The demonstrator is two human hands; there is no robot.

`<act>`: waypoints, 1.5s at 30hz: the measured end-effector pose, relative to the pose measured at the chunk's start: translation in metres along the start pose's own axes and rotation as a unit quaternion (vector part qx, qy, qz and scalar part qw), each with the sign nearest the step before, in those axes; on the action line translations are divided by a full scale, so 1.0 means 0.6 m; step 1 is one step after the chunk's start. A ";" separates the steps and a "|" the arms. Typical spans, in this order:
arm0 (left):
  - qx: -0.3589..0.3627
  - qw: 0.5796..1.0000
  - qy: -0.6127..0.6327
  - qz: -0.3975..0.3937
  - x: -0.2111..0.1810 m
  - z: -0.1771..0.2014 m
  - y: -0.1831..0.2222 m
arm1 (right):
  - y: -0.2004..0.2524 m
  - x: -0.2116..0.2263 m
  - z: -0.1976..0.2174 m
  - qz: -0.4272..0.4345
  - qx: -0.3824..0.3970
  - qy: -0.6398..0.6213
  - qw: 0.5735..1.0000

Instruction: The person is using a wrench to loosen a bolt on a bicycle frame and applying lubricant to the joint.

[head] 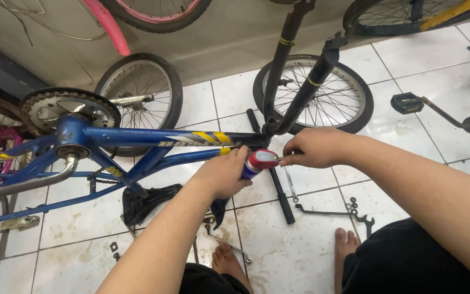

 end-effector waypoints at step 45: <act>-0.140 0.813 0.564 -0.038 -0.102 -0.154 -0.185 | 0.031 -0.129 -0.148 -0.106 -0.284 -0.493 0.815</act>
Point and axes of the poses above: each hand's wrist, its own y-axis away from the middle knuckle, its own z-axis out of the back of the hand, x = y × z, the point moved 9 cm from there along -y, towards the middle knuckle, and after that the axes turned 14 degrees about -z, right-handed, at the moved point
